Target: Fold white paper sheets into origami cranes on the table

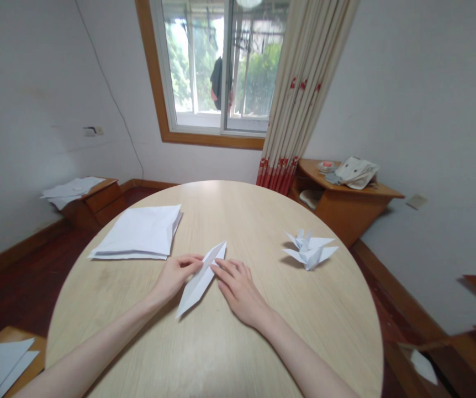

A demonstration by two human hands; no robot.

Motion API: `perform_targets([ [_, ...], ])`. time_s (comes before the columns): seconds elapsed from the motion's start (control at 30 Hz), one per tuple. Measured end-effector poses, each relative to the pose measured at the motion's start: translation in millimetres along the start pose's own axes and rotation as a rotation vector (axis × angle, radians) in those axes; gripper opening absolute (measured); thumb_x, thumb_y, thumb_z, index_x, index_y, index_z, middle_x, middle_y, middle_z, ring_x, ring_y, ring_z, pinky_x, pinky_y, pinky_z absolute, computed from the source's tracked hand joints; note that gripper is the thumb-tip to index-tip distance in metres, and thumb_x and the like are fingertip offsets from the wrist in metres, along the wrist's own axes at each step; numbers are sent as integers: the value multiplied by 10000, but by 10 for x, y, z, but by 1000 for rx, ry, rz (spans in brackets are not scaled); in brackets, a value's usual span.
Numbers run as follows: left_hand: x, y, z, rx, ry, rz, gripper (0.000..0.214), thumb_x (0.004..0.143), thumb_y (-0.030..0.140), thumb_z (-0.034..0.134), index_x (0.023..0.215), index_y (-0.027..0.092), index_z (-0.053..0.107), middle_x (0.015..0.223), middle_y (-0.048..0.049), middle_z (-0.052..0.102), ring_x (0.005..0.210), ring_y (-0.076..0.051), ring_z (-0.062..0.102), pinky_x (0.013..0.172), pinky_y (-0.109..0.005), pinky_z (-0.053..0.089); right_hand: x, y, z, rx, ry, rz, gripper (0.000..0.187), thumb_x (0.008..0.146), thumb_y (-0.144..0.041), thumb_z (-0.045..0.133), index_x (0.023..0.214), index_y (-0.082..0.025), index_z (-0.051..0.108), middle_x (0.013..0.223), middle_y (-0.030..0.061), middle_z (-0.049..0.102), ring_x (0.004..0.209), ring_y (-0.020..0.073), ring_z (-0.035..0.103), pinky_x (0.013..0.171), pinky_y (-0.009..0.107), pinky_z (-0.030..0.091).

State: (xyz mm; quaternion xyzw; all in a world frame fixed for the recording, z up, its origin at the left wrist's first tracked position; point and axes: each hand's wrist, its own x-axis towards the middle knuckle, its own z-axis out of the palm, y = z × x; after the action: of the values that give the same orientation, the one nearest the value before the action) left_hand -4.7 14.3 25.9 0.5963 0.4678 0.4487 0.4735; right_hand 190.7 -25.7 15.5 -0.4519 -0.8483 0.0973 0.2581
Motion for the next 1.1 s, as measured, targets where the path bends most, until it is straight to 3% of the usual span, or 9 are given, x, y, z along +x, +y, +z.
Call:
perform_targets([
  [0.2, 8, -4, 9, -138, -45, -62, 208, 677, 349, 650, 662, 144, 682, 909, -90, 724, 873, -234, 651, 795, -336, 474, -4, 18, 20, -28, 31, -6, 457, 946, -225, 429, 1387, -344, 412, 1416, 43, 463, 1244, 233, 426, 1028, 494, 375],
  [0.33, 13, -81, 39, -261, -42, -110, 300, 581, 237, 726, 841, 149, 606, 790, -33, 694, 689, -151, 648, 704, -283, 488, -9, 37, 28, -37, 30, -12, 451, 943, -217, 435, 1376, -340, 431, 1411, 48, 472, 1239, 238, 432, 1021, 496, 379],
  [0.43, 12, -134, 58, -259, -43, -84, 327, 573, 155, 683, 869, 161, 546, 804, -20, 681, 601, -107, 615, 631, -240, 474, -12, 44, 31, -27, 14, -8, 448, 942, -203, 434, 1365, -347, 445, 1407, 45, 477, 1238, 241, 433, 1018, 496, 380],
  [0.7, -24, -104, 40, 19, -57, -35, 259, 635, 120, 580, 890, 166, 566, 807, -21, 667, 665, -139, 619, 649, -253, 473, 6, 34, 23, 112, -5, -39, 449, 957, -192, 389, 1394, -291, 415, 1415, 71, 471, 1295, 213, 419, 1054, 483, 375],
  [0.9, -12, -136, -1, 133, -12, -45, 177, 714, 223, 591, 882, 175, 563, 700, 18, 618, 620, -146, 589, 582, -241, 422, -10, 5, 12, 244, -73, -43, 477, 959, -163, 368, 1418, -294, 375, 1465, 43, 412, 1346, 154, 364, 1111, 423, 340],
  [1.1, -21, -89, -63, 489, 2, 1, 214, 748, 165, 619, 948, 197, 551, 763, 24, 646, 720, -168, 613, 669, -265, 407, -10, 36, 40, 196, -82, -81, 510, 934, -111, 378, 1409, -298, 392, 1436, 43, 454, 1311, 169, 412, 1093, 445, 356],
])
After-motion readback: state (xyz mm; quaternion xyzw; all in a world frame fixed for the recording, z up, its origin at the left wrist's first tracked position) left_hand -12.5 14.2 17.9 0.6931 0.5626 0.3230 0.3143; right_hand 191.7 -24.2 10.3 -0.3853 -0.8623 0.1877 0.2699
